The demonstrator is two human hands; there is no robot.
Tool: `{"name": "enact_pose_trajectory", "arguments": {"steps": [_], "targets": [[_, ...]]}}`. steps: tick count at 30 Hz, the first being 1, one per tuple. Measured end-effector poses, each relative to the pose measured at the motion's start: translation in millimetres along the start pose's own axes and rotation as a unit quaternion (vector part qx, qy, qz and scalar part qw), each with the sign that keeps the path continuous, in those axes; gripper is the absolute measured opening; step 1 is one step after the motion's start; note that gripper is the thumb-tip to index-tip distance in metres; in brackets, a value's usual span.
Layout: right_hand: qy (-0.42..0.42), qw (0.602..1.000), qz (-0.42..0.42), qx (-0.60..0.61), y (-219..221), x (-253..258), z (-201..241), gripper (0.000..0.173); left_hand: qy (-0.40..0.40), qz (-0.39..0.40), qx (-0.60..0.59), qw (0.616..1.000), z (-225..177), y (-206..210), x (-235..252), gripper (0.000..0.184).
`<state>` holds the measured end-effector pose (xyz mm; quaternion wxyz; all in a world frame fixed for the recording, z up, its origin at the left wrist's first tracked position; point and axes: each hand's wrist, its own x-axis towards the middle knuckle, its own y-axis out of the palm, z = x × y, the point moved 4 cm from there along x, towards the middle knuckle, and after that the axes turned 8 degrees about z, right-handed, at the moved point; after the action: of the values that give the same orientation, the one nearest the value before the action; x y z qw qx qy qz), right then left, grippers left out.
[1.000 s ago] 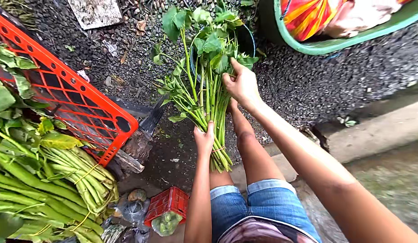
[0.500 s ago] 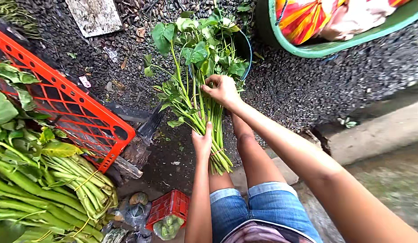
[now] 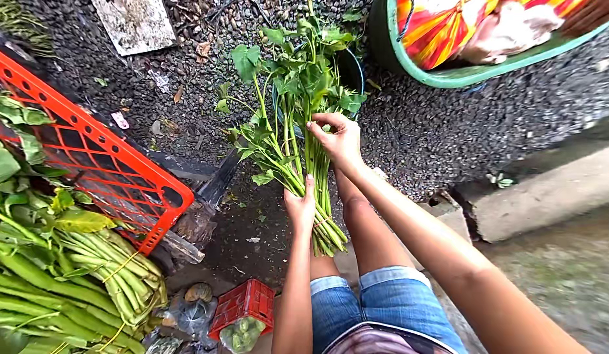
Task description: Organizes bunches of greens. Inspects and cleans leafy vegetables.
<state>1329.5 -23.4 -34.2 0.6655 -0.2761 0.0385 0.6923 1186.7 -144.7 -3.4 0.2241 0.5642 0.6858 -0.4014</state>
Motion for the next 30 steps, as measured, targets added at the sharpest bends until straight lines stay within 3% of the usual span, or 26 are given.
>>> {"name": "enact_pose_trajectory", "arguments": {"steps": [4, 8, 17, 21, 23, 27, 30], "targets": [[-0.066, 0.997, 0.031, 0.008, 2, 3, 3, 0.016, -0.031, 0.019, 0.016, 0.999, 1, 3, -1, 0.048], [-0.127, 0.986, 0.085, -0.062, 4, 7, 8, 0.016, -0.036, 0.022, 0.022, 0.999, 5, 4, -1, 0.048], [-0.218, 0.952, 0.123, -0.174, 11, -2, 20, 0.024, -0.025, 0.027, 0.008, 0.999, 1, 3, -2, 0.046], [-0.143, 0.967, 0.13, -0.163, 13, 1, 12, 0.018, -0.021, 0.026, -0.016, 0.999, 1, 3, -3, 0.044], [-0.147, 0.961, 0.14, -0.19, 8, 8, 16, 0.018, -0.011, 0.009, -0.02, 1.0, 4, 1, -2, 0.042], [-0.141, 0.908, 0.252, -0.304, 0, 17, 3, 0.031, 0.023, -0.02, 0.02, 0.999, 6, -7, -3, 0.048], [-0.15, 0.864, 0.309, -0.369, 4, 17, -7, 0.025, 0.035, -0.021, 0.053, 0.998, 6, -11, -4, 0.05]]}}
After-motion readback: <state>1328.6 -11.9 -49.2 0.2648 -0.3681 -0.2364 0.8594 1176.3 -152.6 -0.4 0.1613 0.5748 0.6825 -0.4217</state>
